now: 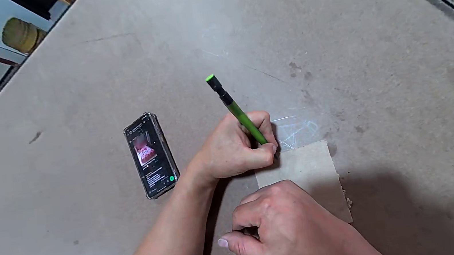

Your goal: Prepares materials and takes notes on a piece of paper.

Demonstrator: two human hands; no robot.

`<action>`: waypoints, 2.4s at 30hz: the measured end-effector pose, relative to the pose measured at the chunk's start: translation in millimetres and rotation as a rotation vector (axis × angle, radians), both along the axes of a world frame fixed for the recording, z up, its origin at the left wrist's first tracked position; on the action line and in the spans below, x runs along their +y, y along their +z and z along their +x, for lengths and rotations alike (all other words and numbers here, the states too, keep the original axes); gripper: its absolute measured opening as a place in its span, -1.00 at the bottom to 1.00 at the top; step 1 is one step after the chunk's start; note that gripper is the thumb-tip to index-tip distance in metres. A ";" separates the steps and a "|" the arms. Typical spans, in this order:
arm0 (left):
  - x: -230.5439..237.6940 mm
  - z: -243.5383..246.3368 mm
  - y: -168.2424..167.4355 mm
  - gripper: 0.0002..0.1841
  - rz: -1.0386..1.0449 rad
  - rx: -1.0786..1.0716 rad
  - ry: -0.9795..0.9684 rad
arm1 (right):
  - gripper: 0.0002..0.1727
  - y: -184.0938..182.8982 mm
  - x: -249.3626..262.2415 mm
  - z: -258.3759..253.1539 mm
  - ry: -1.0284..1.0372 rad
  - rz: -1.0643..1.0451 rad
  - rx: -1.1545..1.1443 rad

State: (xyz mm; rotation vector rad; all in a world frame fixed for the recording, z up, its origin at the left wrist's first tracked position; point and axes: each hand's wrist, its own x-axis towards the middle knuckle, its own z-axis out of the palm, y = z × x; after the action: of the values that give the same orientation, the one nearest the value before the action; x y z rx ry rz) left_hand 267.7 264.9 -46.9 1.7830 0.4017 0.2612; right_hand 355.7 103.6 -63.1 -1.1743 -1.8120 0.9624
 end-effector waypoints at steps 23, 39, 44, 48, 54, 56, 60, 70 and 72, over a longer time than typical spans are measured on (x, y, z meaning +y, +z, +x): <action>-3.6 0.4 -1.0 -0.95 0.049 -0.007 0.007 | -0.46 9.1 3.8 3.8 0.083 -0.112 -0.078; -9.7 2.1 -3.0 -0.95 0.084 -0.031 0.085 | -0.46 8.9 3.7 2.9 0.087 -0.111 -0.078; -13.1 2.7 -0.7 -0.96 0.093 0.017 0.049 | -0.47 8.7 2.7 2.1 0.091 -0.119 -0.076; -12.4 3.7 -1.5 -0.97 0.082 0.004 0.051 | -0.47 8.9 2.8 3.7 0.095 -0.126 -0.076; -9.0 3.0 -1.2 -0.97 0.052 -0.002 0.015 | -0.47 9.2 3.1 3.3 0.085 -0.124 -0.075; -9.3 3.2 -1.4 -0.96 0.070 -0.002 0.023 | -0.47 9.1 3.3 3.7 0.087 -0.126 -0.075; -9.1 2.8 -2.4 -0.95 0.063 -0.009 0.013 | -0.47 8.5 3.3 3.2 0.084 -0.121 -0.077; -8.3 30.9 -0.9 -0.96 0.007 -0.016 -0.069 | -0.46 10.7 4.6 6.5 0.124 -0.138 -0.057; -9.0 35.0 -0.8 -0.94 0.009 -0.002 -0.075 | -0.46 11.0 4.3 6.5 0.118 -0.141 -0.061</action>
State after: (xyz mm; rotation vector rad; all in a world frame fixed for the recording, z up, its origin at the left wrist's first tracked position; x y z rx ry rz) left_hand 302.7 255.9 -47.8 1.8027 0.3320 0.2123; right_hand 362.2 107.9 -52.1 -1.2048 -1.9048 1.1493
